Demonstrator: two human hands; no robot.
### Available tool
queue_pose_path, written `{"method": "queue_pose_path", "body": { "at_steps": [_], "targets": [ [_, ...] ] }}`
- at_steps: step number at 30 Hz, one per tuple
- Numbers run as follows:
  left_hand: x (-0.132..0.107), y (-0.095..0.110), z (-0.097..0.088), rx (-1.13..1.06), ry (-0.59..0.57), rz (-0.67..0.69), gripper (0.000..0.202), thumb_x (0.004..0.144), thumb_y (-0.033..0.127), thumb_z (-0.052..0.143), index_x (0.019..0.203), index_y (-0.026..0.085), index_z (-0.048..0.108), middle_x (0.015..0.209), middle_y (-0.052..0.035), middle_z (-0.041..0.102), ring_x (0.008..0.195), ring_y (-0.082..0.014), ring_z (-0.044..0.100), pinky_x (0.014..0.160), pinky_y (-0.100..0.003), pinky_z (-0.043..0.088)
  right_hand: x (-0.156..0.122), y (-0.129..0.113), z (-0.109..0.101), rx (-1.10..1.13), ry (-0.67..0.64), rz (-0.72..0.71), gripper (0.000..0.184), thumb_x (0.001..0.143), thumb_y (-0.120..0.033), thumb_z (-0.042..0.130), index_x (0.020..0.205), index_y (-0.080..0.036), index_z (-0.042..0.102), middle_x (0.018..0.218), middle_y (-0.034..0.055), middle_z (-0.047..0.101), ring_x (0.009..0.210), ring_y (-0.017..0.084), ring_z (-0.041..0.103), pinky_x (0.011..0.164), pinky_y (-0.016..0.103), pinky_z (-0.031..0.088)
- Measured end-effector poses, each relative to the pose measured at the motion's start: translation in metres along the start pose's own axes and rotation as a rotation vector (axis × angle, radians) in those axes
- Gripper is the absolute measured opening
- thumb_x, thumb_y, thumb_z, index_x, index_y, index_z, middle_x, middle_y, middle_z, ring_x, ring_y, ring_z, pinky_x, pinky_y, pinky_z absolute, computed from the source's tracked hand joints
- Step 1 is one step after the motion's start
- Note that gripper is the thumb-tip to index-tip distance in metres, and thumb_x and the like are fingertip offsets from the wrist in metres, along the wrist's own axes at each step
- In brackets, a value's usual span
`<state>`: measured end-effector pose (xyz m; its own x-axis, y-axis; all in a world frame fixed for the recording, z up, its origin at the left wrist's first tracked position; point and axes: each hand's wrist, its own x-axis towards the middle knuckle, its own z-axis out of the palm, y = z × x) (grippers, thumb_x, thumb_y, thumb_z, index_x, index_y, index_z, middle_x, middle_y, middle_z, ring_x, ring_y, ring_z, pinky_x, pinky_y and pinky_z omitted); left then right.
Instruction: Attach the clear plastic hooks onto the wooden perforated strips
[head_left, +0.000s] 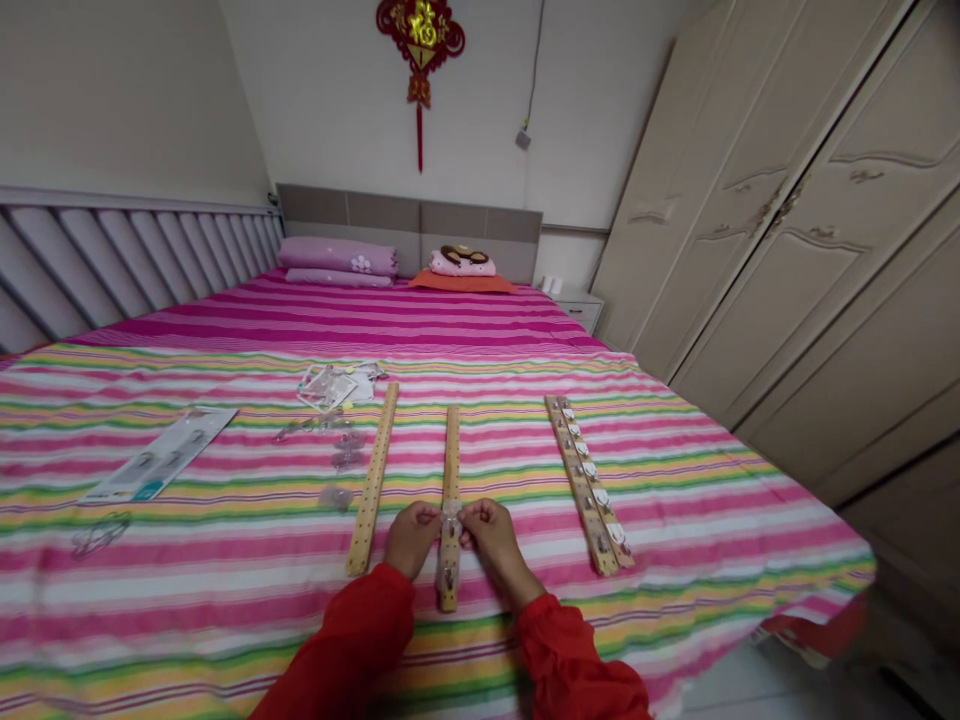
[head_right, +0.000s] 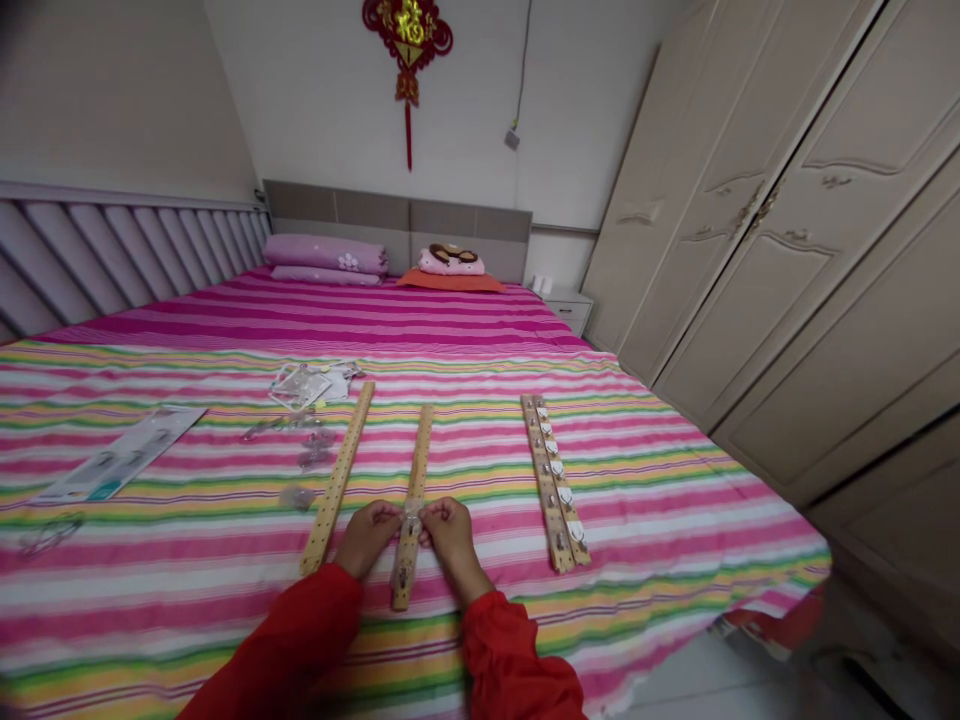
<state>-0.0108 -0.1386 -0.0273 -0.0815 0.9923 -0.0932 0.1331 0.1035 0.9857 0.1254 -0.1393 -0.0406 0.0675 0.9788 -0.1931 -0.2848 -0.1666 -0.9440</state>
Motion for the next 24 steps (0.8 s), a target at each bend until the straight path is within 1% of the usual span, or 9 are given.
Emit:
{"method": "queue_pose_path", "body": {
  "at_steps": [5, 13, 17, 20, 24],
  "targets": [
    [0.002, -0.003, 0.000, 0.018, -0.001, -0.033, 0.012, 0.056, 0.027, 0.060, 0.061, 0.017, 0.058, 0.056, 0.0004, 0.061, 0.057, -0.0153, 0.059, 0.059, -0.027, 0.046, 0.002, 0.002, 0.001, -0.007, 0.015, 0.002, 0.023, 0.053, -0.031, 0.072, 0.057, -0.018, 0.054, 0.036, -0.0047, 0.055, 0.030, 0.010, 0.048, 0.033, 0.019, 0.037],
    [0.003, -0.006, 0.001, 0.054, 0.024, -0.027, 0.010, 0.057, 0.025, 0.061, 0.062, 0.017, 0.058, 0.055, 0.0011, 0.060, 0.055, -0.0145, 0.058, 0.056, -0.026, 0.044, 0.003, 0.006, 0.001, -0.021, 0.017, -0.017, 0.021, 0.056, -0.031, 0.071, 0.058, -0.018, 0.054, 0.037, -0.0050, 0.055, 0.031, 0.009, 0.048, 0.033, 0.018, 0.036],
    [0.002, -0.002, 0.001, 0.051, 0.044, -0.047, 0.009, 0.057, 0.022, 0.062, 0.063, 0.016, 0.057, 0.054, 0.0025, 0.059, 0.055, -0.0136, 0.058, 0.055, -0.024, 0.044, 0.003, 0.007, 0.002, -0.034, 0.029, -0.004, 0.021, 0.055, -0.031, 0.070, 0.058, -0.018, 0.053, 0.036, -0.0056, 0.054, 0.030, 0.009, 0.048, 0.032, 0.018, 0.037],
    [-0.001, 0.003, 0.001, 0.033, 0.069, -0.068, 0.012, 0.055, 0.018, 0.062, 0.064, 0.017, 0.056, 0.050, 0.0057, 0.054, 0.050, -0.0122, 0.056, 0.053, -0.023, 0.042, 0.004, 0.007, 0.002, -0.046, 0.028, 0.010, 0.021, 0.056, -0.029, 0.069, 0.058, -0.018, 0.052, 0.036, -0.0060, 0.054, 0.029, 0.009, 0.046, 0.031, 0.018, 0.037],
    [-0.004, 0.007, 0.003, -0.027, 0.042, -0.056, 0.014, 0.054, 0.018, 0.060, 0.068, 0.018, 0.055, 0.045, 0.0077, 0.051, 0.046, -0.0118, 0.053, 0.050, -0.023, 0.040, 0.006, 0.006, 0.003, -0.082, 0.031, 0.048, 0.019, 0.058, -0.026, 0.067, 0.058, -0.019, 0.050, 0.033, -0.0064, 0.052, 0.027, 0.009, 0.044, 0.029, 0.018, 0.034]
  ]
}}
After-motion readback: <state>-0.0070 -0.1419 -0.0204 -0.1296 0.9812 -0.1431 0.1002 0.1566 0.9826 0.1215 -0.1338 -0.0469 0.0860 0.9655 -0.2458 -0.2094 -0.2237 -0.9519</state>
